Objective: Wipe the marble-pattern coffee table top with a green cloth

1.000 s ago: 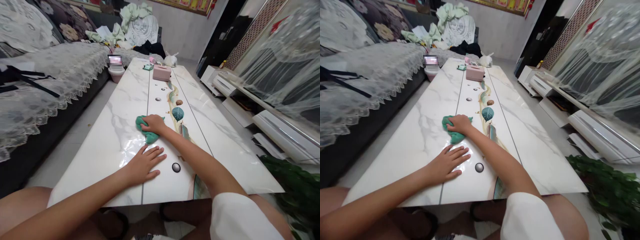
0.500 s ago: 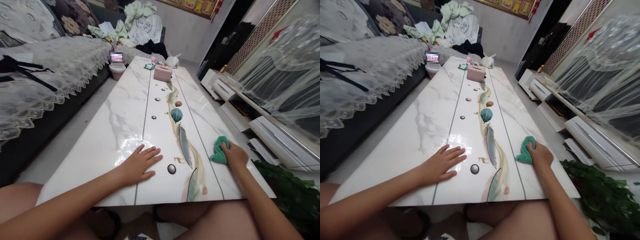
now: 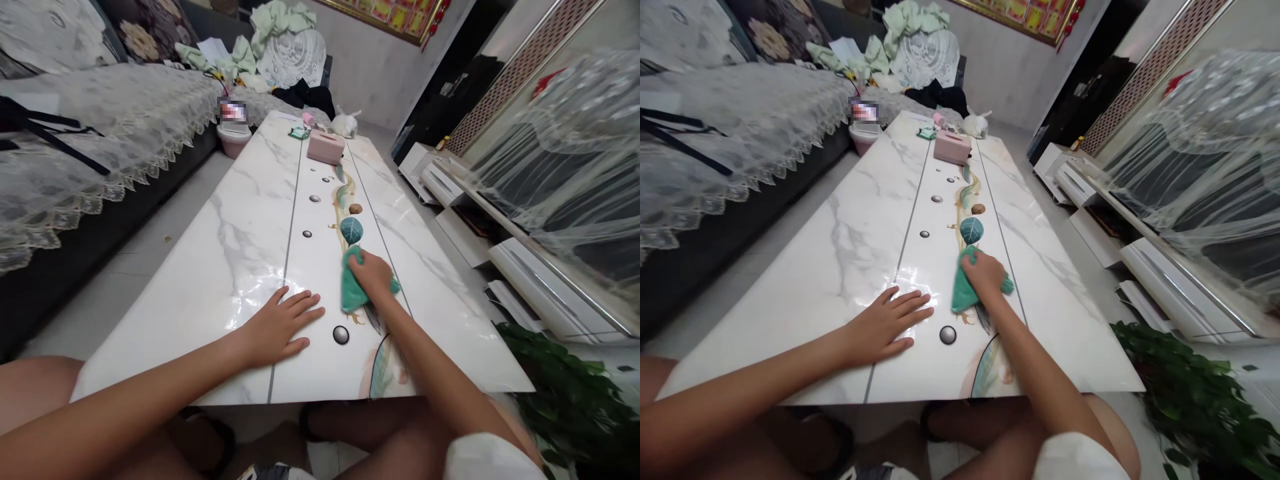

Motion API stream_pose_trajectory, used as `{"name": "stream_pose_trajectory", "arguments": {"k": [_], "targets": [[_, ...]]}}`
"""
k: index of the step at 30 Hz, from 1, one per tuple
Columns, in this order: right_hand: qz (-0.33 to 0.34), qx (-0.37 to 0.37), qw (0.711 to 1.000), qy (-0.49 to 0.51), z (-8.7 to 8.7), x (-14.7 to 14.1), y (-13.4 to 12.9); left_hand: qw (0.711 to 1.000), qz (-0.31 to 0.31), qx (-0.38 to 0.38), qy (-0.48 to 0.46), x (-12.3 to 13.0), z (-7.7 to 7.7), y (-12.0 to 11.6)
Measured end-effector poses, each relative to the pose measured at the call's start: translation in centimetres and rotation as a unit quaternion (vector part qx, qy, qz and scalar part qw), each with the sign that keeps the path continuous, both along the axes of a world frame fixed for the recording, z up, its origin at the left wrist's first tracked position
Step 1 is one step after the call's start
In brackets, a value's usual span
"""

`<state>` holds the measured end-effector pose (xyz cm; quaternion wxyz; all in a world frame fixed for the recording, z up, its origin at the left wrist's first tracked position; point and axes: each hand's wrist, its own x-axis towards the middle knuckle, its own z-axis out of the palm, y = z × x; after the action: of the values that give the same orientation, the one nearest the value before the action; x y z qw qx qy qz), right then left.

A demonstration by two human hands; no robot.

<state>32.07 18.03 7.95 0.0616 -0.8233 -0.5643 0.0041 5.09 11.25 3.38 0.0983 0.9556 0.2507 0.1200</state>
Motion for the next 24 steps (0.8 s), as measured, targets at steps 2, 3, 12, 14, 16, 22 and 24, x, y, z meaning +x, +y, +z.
{"name": "stream_pose_trajectory", "arguments": {"k": [2, 3, 12, 14, 16, 22, 24], "targets": [[0.087, 0.011, 0.996, 0.01, 0.1, -6.2, 2.2, 1.0, 0.0, -0.001, -0.006, 0.0, 0.1, 0.0], [0.133, 0.01, 0.991, 0.015, 0.2, -9.4, 3.1, 1.0, 0.0, -0.008, -0.006, 0.0, 0.1, -0.1], [0.579, -0.059, 0.813, 0.01, 0.7, -32.1, -0.6, 0.999, -0.011, -0.027, 0.028, 0.2, -1.9, 0.5], [0.65, -0.062, 0.757, -0.005, 0.7, -32.7, -2.1, 0.999, -0.006, -0.043, 0.03, 0.5, -2.4, 0.7], [0.699, -0.051, 0.713, -0.016, 0.8, -31.6, -2.5, 0.998, -0.005, -0.056, 0.018, 0.6, -2.5, 0.6], [0.555, -0.029, 0.829, -0.053, 0.5, -22.3, 0.6, 0.998, 0.008, -0.062, -0.005, 0.0, -0.8, 0.0], [0.457, -0.016, 0.887, -0.064, 0.2, -17.6, 1.6, 0.999, -0.004, -0.053, -0.009, 0.0, -0.3, 0.0]]}}
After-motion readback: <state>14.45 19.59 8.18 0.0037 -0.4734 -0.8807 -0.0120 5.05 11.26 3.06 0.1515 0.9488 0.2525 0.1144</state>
